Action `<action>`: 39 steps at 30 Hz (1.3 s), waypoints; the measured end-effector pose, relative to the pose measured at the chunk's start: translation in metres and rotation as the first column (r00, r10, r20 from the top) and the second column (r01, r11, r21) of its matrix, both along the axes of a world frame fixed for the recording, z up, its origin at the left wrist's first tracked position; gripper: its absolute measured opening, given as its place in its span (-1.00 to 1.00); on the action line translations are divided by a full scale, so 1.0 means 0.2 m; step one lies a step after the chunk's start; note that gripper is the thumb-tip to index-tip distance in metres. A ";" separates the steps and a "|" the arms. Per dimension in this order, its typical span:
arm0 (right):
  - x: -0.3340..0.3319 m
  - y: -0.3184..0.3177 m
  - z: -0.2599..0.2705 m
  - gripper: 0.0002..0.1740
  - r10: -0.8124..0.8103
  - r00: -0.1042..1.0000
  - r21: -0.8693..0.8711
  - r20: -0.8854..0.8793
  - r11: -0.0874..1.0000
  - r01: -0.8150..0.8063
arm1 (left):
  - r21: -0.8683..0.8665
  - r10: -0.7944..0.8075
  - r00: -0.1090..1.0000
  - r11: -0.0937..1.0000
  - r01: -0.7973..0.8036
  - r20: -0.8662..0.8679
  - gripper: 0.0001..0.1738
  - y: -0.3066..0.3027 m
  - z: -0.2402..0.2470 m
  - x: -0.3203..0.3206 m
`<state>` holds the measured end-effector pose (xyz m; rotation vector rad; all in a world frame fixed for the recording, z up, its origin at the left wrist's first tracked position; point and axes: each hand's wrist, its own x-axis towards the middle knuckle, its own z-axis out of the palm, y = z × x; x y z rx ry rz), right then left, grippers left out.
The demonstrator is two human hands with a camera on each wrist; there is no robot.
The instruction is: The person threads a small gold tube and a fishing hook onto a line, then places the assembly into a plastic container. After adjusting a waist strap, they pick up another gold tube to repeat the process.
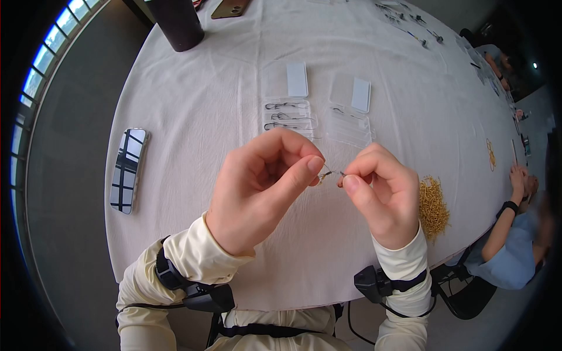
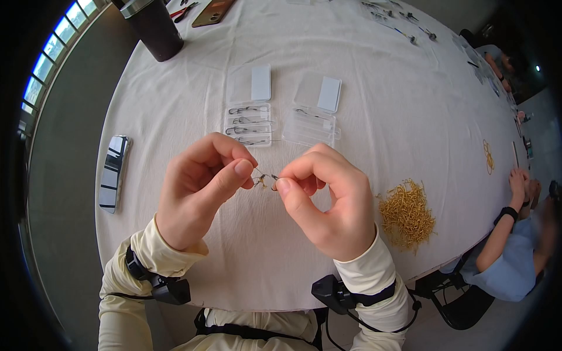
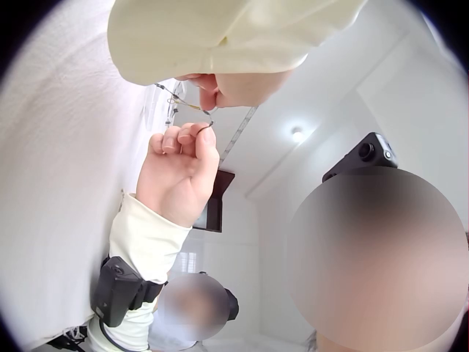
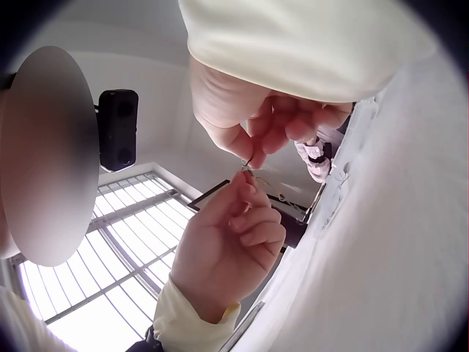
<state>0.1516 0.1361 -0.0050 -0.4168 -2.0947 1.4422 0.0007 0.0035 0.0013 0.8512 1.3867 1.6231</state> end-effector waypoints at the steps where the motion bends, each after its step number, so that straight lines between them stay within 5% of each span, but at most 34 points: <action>1: 0.00 0.00 0.00 -0.95 0.000 1.000 0.000 0.000 1.000 0.000 | -0.005 0.002 1.000 1.000 -0.002 -0.006 -0.86 0.00 0.00 0.00; 6: -0.02 -0.01 0.01 -0.94 0.061 0.998 0.174 0.000 0.983 -0.061 | -0.022 0.008 1.000 1.000 -0.008 -0.023 -0.88 0.00 0.00 0.00; 13: -0.01 -0.01 0.00 -0.92 0.062 0.998 0.178 0.011 0.982 -0.063 | -0.076 -0.079 0.993 0.995 0.072 -0.092 -0.88 -0.01 0.00 0.00; 21: 0.01 0.01 -0.02 -0.95 0.093 0.995 0.014 0.017 0.996 -0.094 | -0.019 -0.098 0.950 0.995 0.096 -0.297 -0.93 0.00 -0.01 0.01; 29: 0.01 0.01 -0.05 -0.95 0.117 0.993 -0.163 -0.018 0.980 -0.118 | 0.059 -0.002 0.739 0.997 0.056 -0.673 -0.93 0.00 0.00 0.00; 39: 0.01 0.00 -0.05 -0.93 0.095 0.995 -0.245 -0.016 0.965 -0.096 | 0.056 -0.021 0.881 0.997 0.054 -0.472 -0.90 0.01 -0.03 0.02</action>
